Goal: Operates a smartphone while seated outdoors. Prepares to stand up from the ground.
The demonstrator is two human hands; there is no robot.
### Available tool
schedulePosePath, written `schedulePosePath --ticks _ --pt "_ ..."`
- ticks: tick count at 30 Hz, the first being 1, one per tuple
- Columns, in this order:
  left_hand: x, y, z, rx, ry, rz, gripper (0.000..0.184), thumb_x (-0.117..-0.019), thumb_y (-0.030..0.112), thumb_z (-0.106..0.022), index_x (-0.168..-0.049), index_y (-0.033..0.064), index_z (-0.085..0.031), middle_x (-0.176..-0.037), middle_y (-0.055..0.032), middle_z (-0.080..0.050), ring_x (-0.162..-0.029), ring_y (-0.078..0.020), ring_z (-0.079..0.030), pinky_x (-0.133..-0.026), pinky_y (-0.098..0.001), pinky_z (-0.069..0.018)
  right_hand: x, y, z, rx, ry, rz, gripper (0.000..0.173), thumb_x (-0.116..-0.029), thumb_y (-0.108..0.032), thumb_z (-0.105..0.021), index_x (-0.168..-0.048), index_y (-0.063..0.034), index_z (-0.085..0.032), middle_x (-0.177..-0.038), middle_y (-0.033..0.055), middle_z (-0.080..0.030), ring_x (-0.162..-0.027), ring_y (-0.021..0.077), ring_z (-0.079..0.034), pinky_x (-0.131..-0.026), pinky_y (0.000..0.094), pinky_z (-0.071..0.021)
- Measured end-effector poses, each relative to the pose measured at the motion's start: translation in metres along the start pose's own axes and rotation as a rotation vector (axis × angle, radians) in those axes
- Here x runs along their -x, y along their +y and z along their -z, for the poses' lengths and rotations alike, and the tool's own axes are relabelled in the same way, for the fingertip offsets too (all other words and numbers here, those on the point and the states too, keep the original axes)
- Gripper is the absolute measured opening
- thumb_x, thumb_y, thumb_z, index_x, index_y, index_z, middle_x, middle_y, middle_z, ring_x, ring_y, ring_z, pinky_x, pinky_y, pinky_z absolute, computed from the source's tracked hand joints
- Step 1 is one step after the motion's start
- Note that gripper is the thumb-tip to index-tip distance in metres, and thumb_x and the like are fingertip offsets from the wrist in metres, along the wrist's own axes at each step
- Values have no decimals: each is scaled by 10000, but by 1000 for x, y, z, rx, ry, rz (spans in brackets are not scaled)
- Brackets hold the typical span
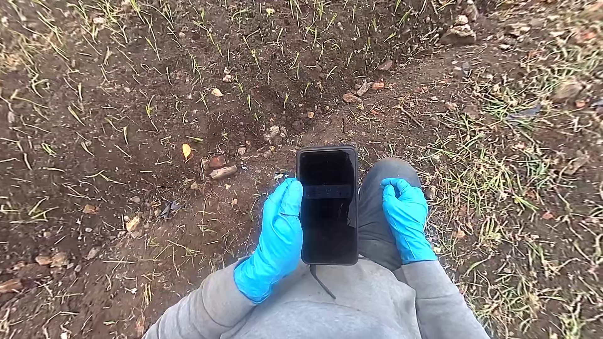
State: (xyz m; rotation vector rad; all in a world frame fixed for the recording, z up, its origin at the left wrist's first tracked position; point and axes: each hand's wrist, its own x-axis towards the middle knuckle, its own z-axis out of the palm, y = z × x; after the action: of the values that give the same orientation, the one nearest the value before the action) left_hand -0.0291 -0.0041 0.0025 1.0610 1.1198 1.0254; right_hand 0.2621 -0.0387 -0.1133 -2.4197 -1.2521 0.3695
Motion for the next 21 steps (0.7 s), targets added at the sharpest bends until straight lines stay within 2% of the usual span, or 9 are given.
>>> schedulePosePath --ticks 3,5,8,11,15,21 --pt "1 -1 -1 34 -2 11 430 -1135 336 -318 -1172 107 -680 -1037 -65 -709 -948 -167 -706 -803 -387 -626 0 0 1 4 -3 -6 253 -1007 -300 -520 -1085 -233 -752 -984 66 -722 -1034 278 -645 -864 540 -477" --pt "2 -2 -2 41 6 23 436 -1134 342 -323 -1179 106 -686 -1047 -62 -713 -957 -166 -708 -813 -388 -625 1 2 2 -45 -9 -7 249 -1008 -295 -520 -1082 -240 -751 -977 45 -722 -1004 239 -651 -857 520 -483" --pt "3 -1 -3 16 9 11 432 -1134 346 -331 -1177 110 -690 -1041 -45 -714 -947 -148 -705 -809 -370 -624 5 -2 8 -292 -33 -33 215 -1031 -244 -543 -1061 -222 -755 -955 -31 -734 -899 104 -665 -805 402 -522" --pt "4 0 -2 5 8 6 424 -1134 334 -330 -1173 106 -685 -1033 -45 -706 -941 -141 -696 -808 -359 -615 12 -17 18 -542 -103 -77 222 -1054 -137 -527 -1097 -132 -745 -1038 -15 -759 -988 61 -687 -883 283 -552" --pt "6 0 -2 -1 -9 -2 433 -1137 329 -314 -1180 107 -683 -1043 -52 -709 -947 -152 -702 -807 -370 -623 20 -25 20 -600 -172 -58 243 -1060 -122 -502 -1111 -114 -740 -1049 -7 -761 -1013 64 -688 -897 265 -551" --pt "9 0 -5 -5 -12 -11 430 -1137 319 -315 -1195 105 -683 -1051 -48 -711 -957 -145 -701 -819 -359 -621 20 -13 5 -550 -150 39 227 -1042 -121 -524 -1096 -124 -745 -1009 -17 -768 -940 44 -699 -839 252 -566"
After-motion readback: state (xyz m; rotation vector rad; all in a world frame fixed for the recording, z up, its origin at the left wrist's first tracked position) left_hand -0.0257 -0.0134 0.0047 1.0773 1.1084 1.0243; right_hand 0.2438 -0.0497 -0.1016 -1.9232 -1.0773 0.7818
